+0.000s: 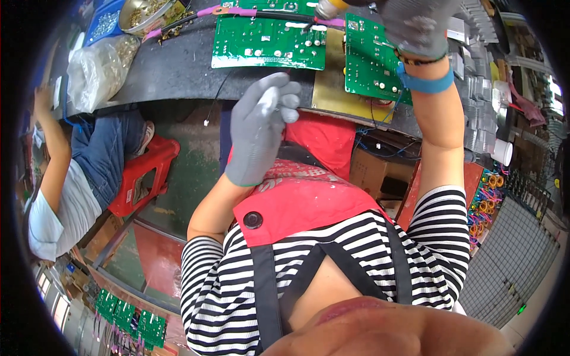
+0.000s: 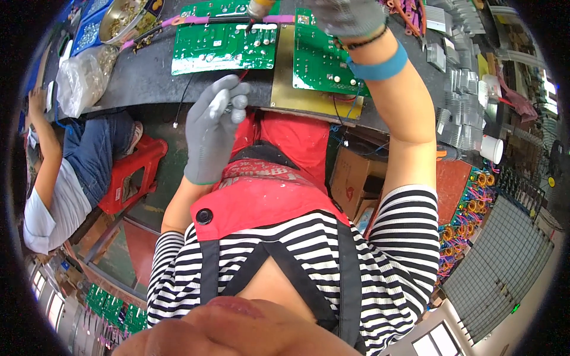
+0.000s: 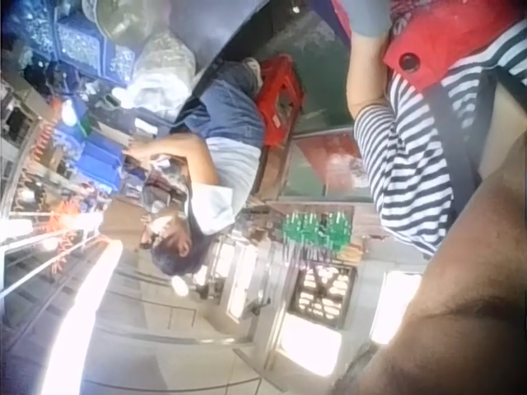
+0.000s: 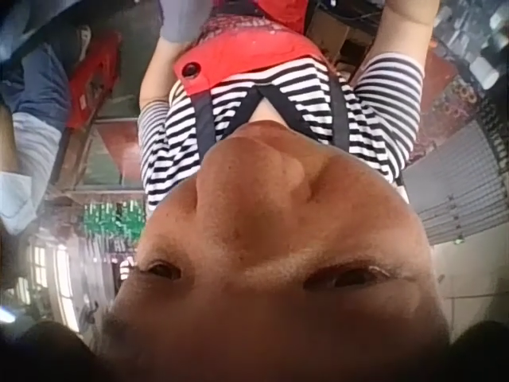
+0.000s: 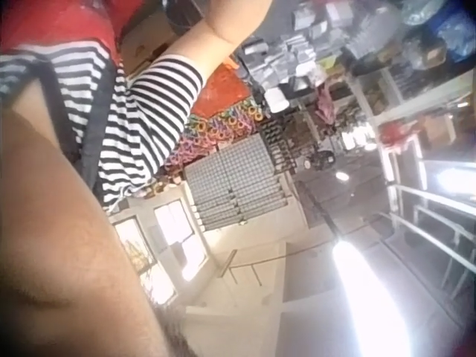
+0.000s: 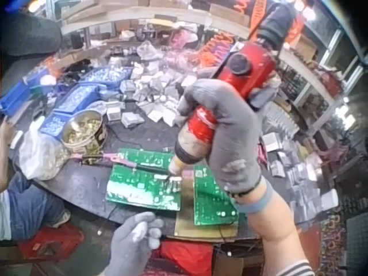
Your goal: The person assembles electronic components and heatsinks onto a printed circuit board, securing them with screws using an electric screwdriver.
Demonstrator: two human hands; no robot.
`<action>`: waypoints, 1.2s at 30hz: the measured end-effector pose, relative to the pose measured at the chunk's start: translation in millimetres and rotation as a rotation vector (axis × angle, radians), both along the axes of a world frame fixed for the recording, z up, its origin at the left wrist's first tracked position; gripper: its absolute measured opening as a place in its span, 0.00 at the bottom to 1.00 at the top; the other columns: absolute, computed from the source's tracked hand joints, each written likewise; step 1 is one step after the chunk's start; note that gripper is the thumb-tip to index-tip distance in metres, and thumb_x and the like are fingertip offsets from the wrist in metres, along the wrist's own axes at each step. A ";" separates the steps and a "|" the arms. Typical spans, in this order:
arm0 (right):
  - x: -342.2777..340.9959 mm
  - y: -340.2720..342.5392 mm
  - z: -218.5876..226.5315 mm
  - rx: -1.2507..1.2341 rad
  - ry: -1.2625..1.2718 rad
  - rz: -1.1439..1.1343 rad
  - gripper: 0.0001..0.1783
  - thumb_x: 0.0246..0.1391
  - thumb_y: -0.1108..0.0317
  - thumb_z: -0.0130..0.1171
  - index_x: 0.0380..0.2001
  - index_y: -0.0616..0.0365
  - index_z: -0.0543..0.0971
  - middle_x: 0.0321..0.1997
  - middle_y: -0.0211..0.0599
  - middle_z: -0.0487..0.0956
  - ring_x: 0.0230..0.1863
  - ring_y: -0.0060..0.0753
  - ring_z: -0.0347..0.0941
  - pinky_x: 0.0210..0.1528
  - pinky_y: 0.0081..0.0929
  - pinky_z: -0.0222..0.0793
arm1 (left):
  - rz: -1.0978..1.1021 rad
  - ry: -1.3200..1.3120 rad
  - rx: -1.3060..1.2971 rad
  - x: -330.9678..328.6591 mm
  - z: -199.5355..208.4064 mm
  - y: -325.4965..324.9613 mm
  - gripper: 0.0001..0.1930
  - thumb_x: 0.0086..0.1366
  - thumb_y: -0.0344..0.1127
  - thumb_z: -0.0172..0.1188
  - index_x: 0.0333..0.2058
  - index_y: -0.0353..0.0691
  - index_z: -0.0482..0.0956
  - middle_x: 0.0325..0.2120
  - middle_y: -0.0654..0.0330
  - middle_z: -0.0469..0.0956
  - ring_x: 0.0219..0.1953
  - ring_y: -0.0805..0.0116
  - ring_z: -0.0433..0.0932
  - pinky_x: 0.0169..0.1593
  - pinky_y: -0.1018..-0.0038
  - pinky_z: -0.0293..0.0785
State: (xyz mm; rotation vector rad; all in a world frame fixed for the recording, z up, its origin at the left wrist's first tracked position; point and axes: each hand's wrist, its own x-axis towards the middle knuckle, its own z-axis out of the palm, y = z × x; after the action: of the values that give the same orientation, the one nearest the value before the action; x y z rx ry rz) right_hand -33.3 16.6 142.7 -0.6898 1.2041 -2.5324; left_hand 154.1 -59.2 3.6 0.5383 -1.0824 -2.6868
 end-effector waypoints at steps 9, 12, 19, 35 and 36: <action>-26.5 -42.1 -15.5 0.246 0.434 -0.223 0.02 0.48 0.74 0.55 0.25 0.61 0.74 0.20 0.32 0.74 0.19 0.25 0.72 0.23 0.21 0.70 | 0.209 -0.235 -0.219 13.0 -15.2 -53.6 0.14 0.72 0.35 0.47 0.48 0.29 0.72 0.33 0.51 0.81 0.21 0.78 0.73 0.20 0.84 0.67; -35.2 -49.6 -24.0 0.191 0.502 -0.207 0.05 0.48 0.74 0.55 0.22 0.63 0.73 0.21 0.32 0.73 0.20 0.25 0.72 0.24 0.21 0.70 | 0.262 -0.173 -0.226 14.1 -22.6 -62.7 0.14 0.72 0.35 0.48 0.47 0.30 0.73 0.32 0.52 0.80 0.19 0.79 0.71 0.19 0.84 0.65; -44.2 -48.3 -24.0 0.271 0.600 -0.137 0.06 0.52 0.70 0.56 0.25 0.62 0.76 0.23 0.33 0.75 0.22 0.25 0.73 0.25 0.22 0.71 | 0.267 -0.199 -0.299 1.1 -16.8 -67.4 0.14 0.71 0.35 0.51 0.46 0.30 0.74 0.30 0.53 0.80 0.18 0.80 0.69 0.18 0.83 0.62; -14.2 -54.5 -36.8 0.279 0.104 0.128 0.11 0.53 0.71 0.58 0.39 0.63 0.71 0.25 0.37 0.73 0.14 0.24 0.65 0.14 0.22 0.59 | 0.275 -0.226 -0.357 3.2 -15.1 -70.4 0.12 0.70 0.33 0.52 0.45 0.29 0.74 0.30 0.52 0.80 0.19 0.78 0.70 0.19 0.84 0.64; -9.9 -58.1 -28.4 0.391 0.078 0.067 0.09 0.51 0.73 0.57 0.36 0.62 0.72 0.23 0.37 0.73 0.14 0.24 0.66 0.15 0.22 0.62 | 0.265 -0.203 -0.369 6.4 -17.9 -70.0 0.13 0.71 0.34 0.51 0.46 0.29 0.73 0.32 0.51 0.80 0.20 0.78 0.71 0.20 0.84 0.65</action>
State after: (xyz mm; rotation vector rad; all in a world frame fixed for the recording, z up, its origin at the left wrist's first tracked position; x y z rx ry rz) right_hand -43.2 -41.5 114.3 -0.7192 1.6109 -2.1399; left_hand 160.4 -129.2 -14.2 0.8273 -1.4068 -2.1739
